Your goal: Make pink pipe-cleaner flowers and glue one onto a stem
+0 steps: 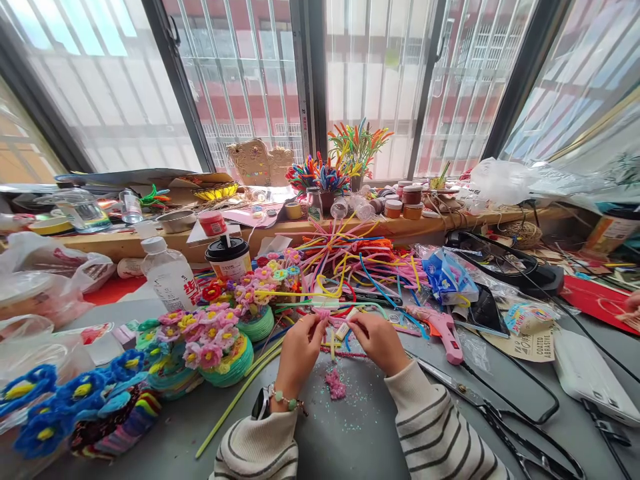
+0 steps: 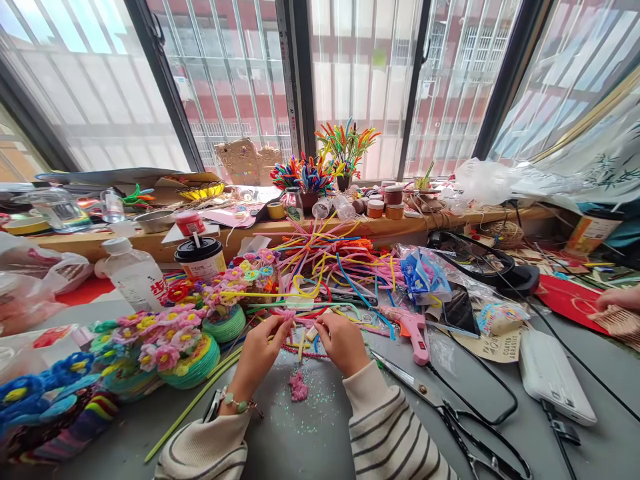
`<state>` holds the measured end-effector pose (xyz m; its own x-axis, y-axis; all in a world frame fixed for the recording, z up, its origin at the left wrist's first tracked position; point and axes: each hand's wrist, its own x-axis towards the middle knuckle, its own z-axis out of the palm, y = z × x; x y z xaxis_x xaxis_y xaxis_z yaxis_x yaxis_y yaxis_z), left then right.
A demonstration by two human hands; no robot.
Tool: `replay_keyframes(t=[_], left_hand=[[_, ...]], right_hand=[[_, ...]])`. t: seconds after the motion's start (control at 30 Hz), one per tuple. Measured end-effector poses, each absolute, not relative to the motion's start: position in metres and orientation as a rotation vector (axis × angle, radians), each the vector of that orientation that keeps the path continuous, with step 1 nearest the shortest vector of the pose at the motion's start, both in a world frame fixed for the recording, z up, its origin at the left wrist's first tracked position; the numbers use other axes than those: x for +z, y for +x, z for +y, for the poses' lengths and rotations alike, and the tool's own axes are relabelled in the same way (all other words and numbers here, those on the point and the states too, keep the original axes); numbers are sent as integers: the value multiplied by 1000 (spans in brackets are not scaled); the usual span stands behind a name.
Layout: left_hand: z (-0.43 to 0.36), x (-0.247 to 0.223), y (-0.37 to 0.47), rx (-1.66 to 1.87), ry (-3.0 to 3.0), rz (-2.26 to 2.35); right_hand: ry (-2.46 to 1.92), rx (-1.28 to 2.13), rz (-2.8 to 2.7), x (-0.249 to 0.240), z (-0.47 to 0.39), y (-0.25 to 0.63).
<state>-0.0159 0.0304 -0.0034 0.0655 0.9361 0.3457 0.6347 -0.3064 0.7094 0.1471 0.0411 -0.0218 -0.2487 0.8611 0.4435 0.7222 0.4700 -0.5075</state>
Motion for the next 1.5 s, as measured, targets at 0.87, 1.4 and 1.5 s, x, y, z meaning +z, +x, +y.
replay_keyframes(t=[0.87, 1.4, 1.5], left_hand=[[30, -6, -12, 1017, 2146, 1583], [28, -5, -11, 963, 2153, 1601], [28, -5, -11, 950, 2165, 1617]], right_hand=[[-1315, 224, -2107, -23, 40, 143], [-1365, 128, -2186, -22, 38, 142], [-1360, 122, -2185, -21, 38, 142]])
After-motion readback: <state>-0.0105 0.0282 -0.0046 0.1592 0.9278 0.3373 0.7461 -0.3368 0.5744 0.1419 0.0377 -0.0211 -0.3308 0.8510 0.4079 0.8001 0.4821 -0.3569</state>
